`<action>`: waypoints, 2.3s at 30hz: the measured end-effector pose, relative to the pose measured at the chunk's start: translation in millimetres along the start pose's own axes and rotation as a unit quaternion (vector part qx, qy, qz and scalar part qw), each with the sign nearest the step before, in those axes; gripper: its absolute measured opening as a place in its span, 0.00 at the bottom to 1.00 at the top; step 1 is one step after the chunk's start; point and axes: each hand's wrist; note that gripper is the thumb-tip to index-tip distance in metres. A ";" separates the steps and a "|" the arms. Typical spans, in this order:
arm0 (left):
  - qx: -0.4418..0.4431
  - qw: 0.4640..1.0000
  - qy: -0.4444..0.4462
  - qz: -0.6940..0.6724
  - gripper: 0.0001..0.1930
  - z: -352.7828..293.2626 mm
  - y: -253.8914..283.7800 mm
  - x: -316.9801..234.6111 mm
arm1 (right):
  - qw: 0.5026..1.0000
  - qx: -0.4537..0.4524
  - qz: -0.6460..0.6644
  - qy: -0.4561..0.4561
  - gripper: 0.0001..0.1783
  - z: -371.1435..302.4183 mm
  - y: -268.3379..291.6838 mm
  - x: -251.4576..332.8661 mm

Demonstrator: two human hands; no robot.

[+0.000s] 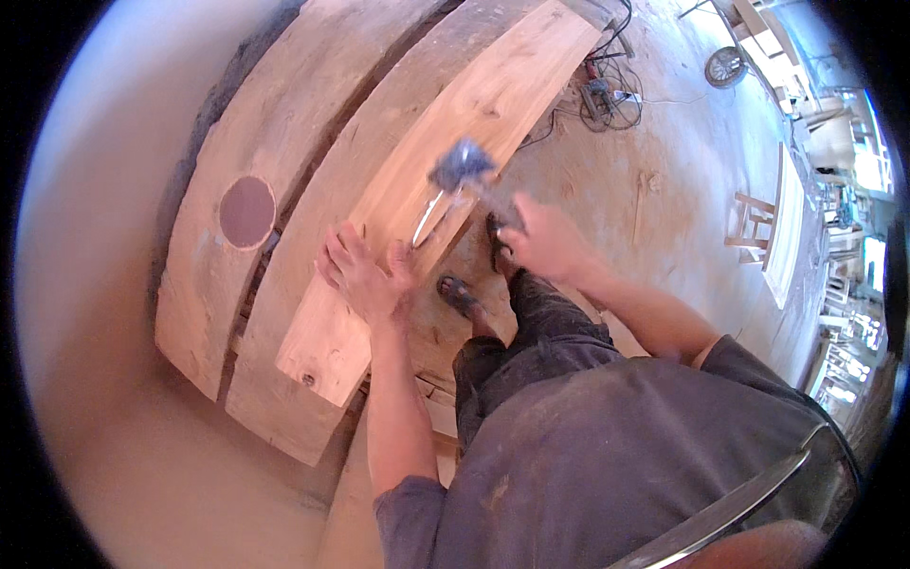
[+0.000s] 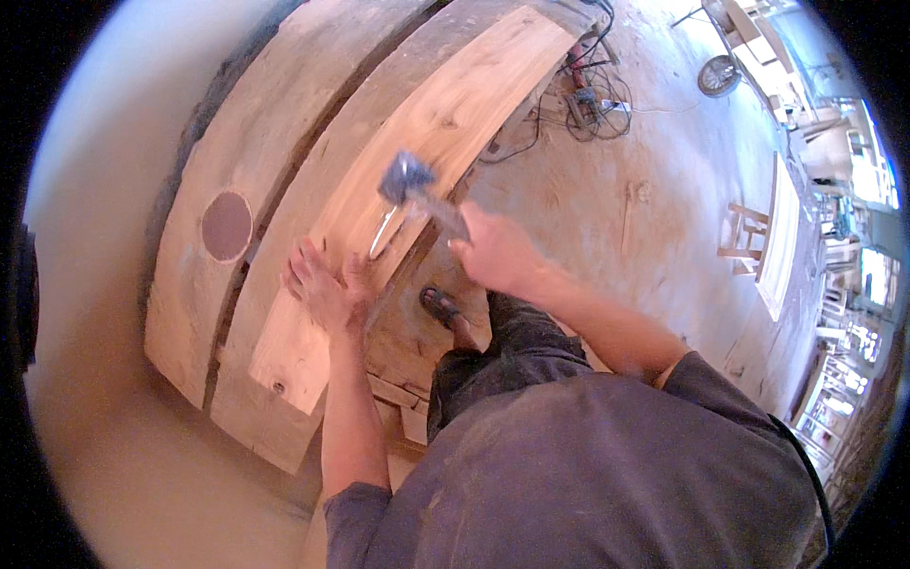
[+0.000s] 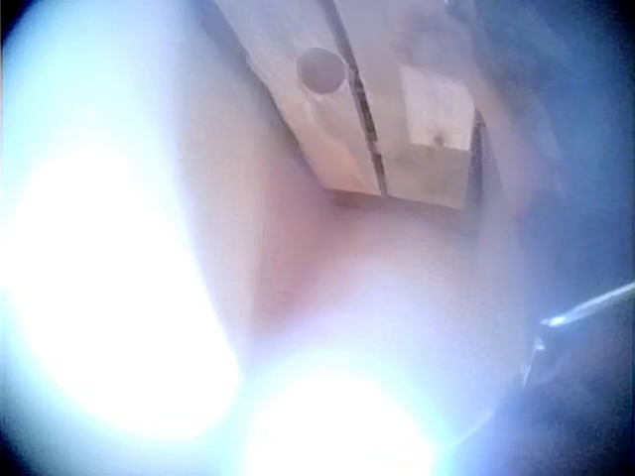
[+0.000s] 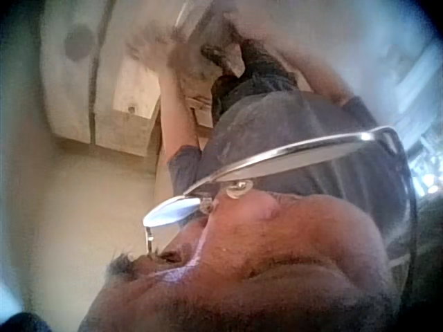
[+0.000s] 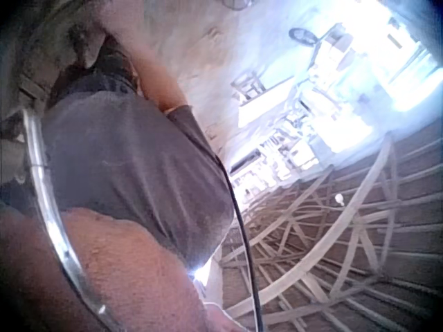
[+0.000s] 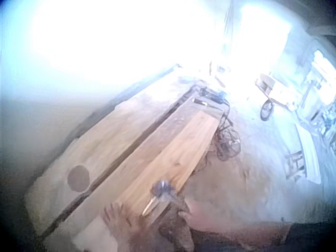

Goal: The person uses a hammer and chisel to carve a curved recess into a wooden plank, then smooths the surface with an angle grinder. The person then lifts the plank and moves it to a nearby workbench.

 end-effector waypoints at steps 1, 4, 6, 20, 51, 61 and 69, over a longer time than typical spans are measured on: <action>-0.018 0.999 0.010 -0.033 0.36 -1.7 -1.1 2.3 | 0.996 -0.063 0.026 0.062 0.14 -3.5 11.9 8.6; -0.041 0.992 0.043 -0.110 0.33 -6.5 -4.8 6.2 | 0.931 -0.235 0.213 0.180 0.09 -16.5 31.2 29.5; -0.050 0.991 0.035 -0.115 0.31 -7.7 -6.8 6.5 | 0.863 -0.284 0.323 0.265 0.08 -20.4 22.5 35.6; -0.052 0.998 0.031 -0.027 0.30 -4.3 -7.5 4.4 | 0.975 -0.139 0.078 0.152 0.17 -18.9 4.9 46.0; 0.005 1.000 0.016 0.025 0.37 -2.3 -5.9 2.3 | 0.996 0.030 -0.023 0.087 0.18 -11.1 -54.5 -29.9; 0.074 0.993 0.057 0.074 0.50 6.2 -7.7 -11.5 | 0.917 -0.260 0.275 0.126 0.18 -0.8 19.5 -15.6; 0.145 0.979 0.098 0.100 0.50 12.7 -1.2 -11.8 | 0.995 -0.003 -0.073 0.065 0.17 25.4 -2.4 -30.1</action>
Point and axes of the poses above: each hand's wrist, its own z-axis towards the middle knuckle, its own y-axis out of the back of the hand, x = y × z, and after that the axes turned 1 degree about z, right-handed
